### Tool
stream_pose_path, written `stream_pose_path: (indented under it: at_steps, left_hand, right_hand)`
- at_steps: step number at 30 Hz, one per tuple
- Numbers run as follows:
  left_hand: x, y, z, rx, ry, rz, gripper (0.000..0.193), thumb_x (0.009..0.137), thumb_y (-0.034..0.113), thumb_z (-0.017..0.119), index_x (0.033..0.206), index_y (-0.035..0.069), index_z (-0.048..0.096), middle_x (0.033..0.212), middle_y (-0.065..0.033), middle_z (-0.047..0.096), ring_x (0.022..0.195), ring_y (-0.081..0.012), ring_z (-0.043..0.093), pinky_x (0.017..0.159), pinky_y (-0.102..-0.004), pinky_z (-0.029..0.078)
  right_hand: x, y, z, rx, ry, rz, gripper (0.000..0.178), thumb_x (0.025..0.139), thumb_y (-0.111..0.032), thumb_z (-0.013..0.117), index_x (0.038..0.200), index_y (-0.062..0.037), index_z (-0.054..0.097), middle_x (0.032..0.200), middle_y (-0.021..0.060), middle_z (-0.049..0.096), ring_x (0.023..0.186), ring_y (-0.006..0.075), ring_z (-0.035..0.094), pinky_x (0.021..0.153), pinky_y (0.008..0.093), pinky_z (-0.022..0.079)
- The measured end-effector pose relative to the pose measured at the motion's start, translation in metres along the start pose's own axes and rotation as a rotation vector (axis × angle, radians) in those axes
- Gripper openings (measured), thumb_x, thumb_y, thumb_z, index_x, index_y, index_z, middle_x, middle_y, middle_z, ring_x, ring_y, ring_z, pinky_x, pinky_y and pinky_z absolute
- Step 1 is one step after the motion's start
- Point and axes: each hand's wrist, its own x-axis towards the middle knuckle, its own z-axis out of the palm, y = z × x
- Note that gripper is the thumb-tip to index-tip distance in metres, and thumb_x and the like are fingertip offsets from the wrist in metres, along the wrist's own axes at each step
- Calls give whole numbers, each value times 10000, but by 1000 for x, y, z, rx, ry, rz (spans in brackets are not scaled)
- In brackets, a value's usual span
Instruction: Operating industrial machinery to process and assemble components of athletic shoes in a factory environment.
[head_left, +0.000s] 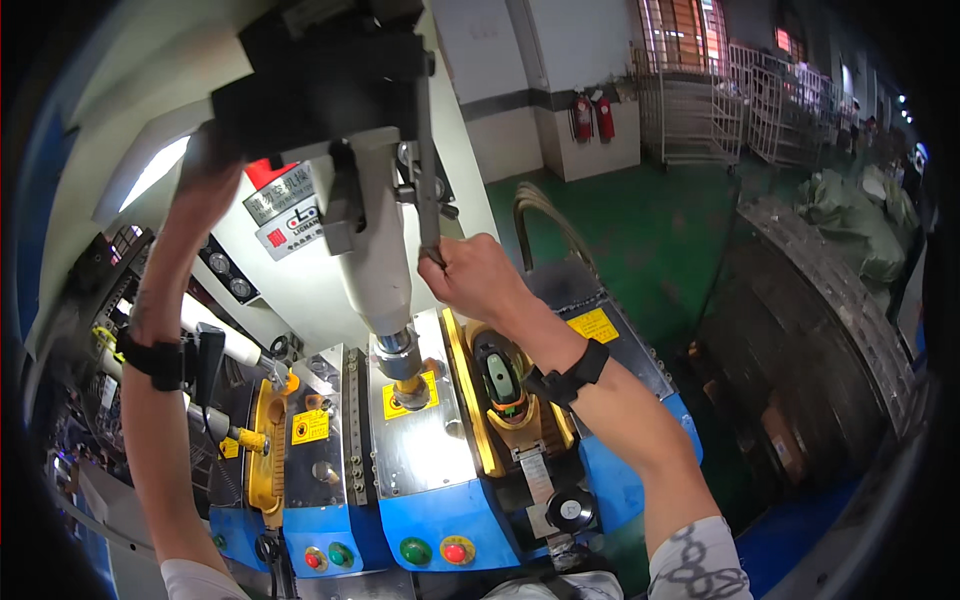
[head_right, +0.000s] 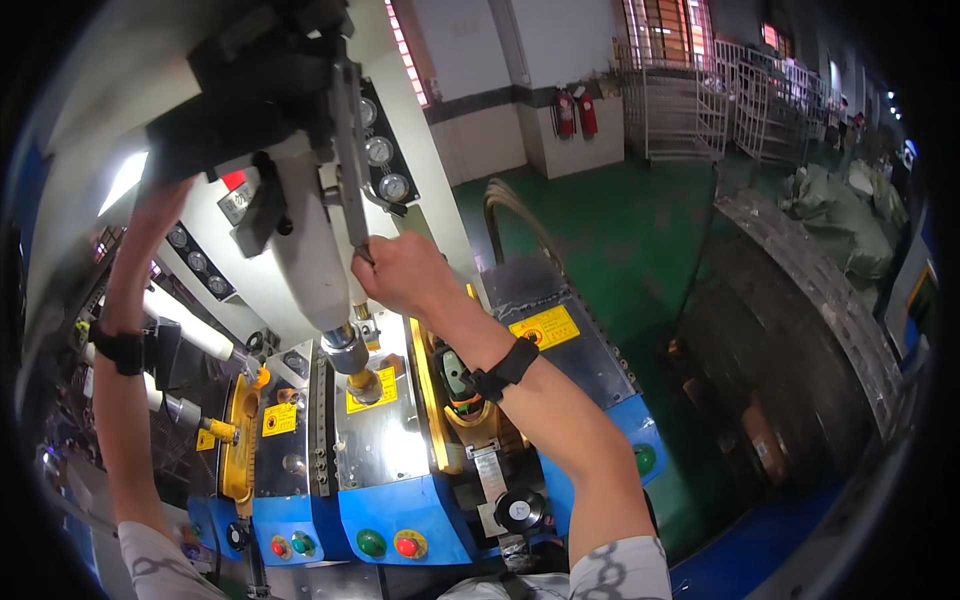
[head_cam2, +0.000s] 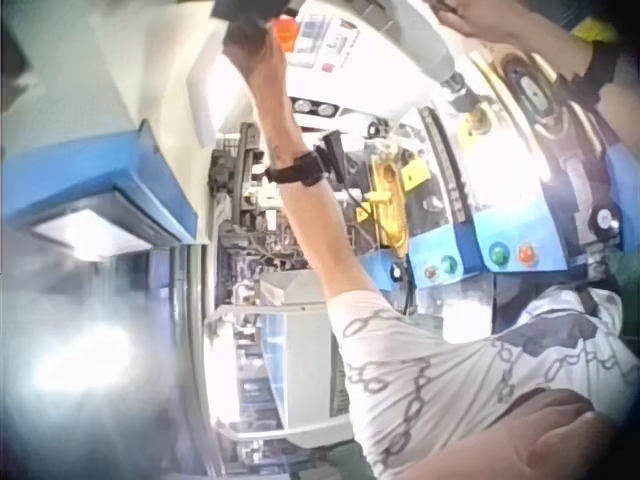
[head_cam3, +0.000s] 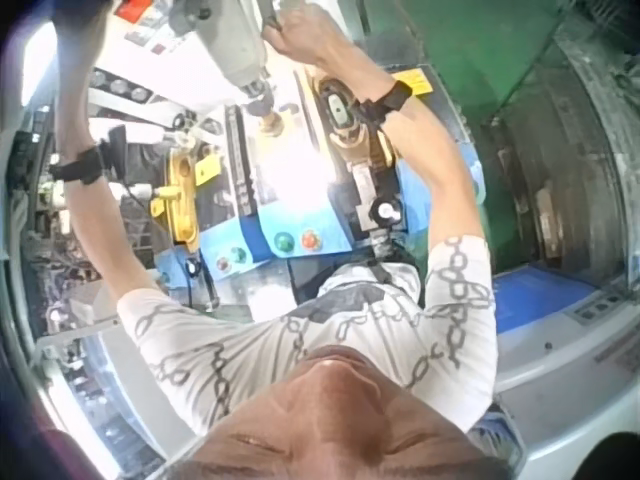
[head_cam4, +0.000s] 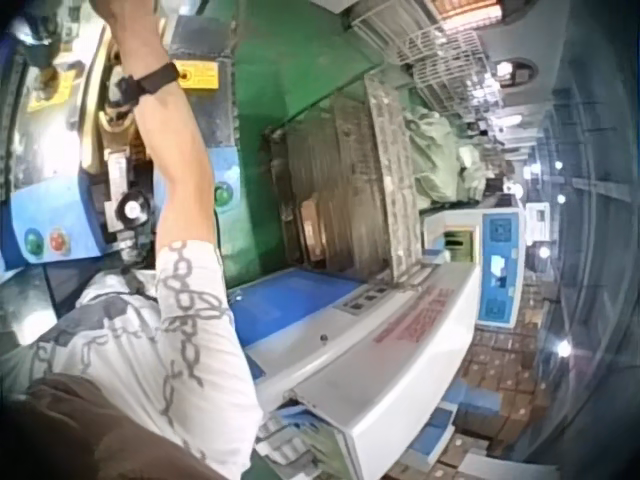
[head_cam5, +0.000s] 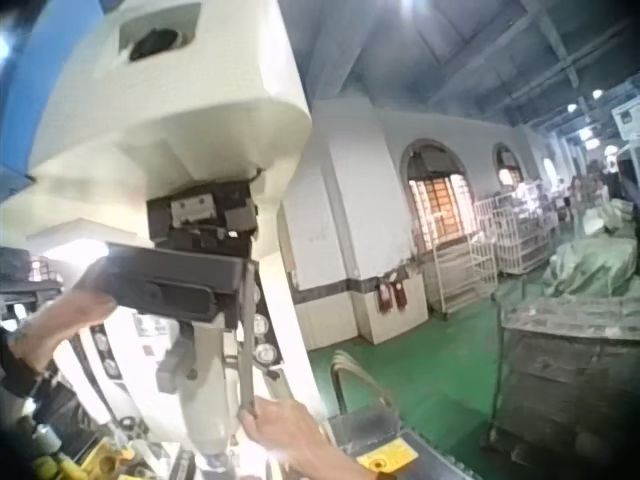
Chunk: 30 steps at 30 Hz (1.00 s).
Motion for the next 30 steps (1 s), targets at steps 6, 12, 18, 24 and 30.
stream_pose_path:
  at_steps: [6, 12, 18, 24, 30]
  left_hand:
    - [-90, 48, -48, -417, 16, -411, 252, 972, 219, 518, 1062, -13, 559, 884, -151, 644, 599, -200, 584, 571, -315, 462]
    - [-356, 150, -114, -529, -265, -709, 107, 825, -39, 618, 915, 15, 596, 798, -129, 626, 685, -250, 637, 611, -308, 503]
    - [-560, 309, -131, -786, -257, -1703, 107, 890, 85, 584, 928, -9, 617, 785, -122, 646, 644, -254, 623, 611, -320, 498]
    - [-672, 412, -146, -604, -568, -1426, 259, 844, 112, 602, 1051, -39, 563, 1080, -237, 582, 986, -382, 566, 860, -467, 451]
    - [-727, 440, -178, -327, -1019, -1771, 922, 761, 291, 712, 1443, -38, 186, 1482, -310, 140, 1377, -447, 175, 1120, -527, 152]
  right_hand:
    - [4, -14, -8, -33, -64, 179, 298, 815, -211, 644, 656, 36, 594, 590, 242, 548, 555, 411, 575, 511, 421, 455]
    - [-55, -86, -28, -252, 96, 35, 431, 805, -153, 650, 1170, 26, 507, 1187, 230, 531, 1107, 399, 515, 938, 442, 433]
    - [-219, -254, 71, 167, -624, 26, 575, 793, -276, 689, 1268, -15, 497, 1373, 276, 408, 1214, 424, 456, 1030, 612, 298]
    - [-298, -257, 153, -211, -878, 21, 600, 866, -387, 601, 1322, -22, 462, 1454, 281, 297, 1291, 403, 376, 1059, 619, 251]
    - [-302, -277, 145, -235, -784, 102, 579, 864, -381, 616, 1292, -14, 482, 1431, 283, 337, 1342, 416, 326, 1080, 628, 209]
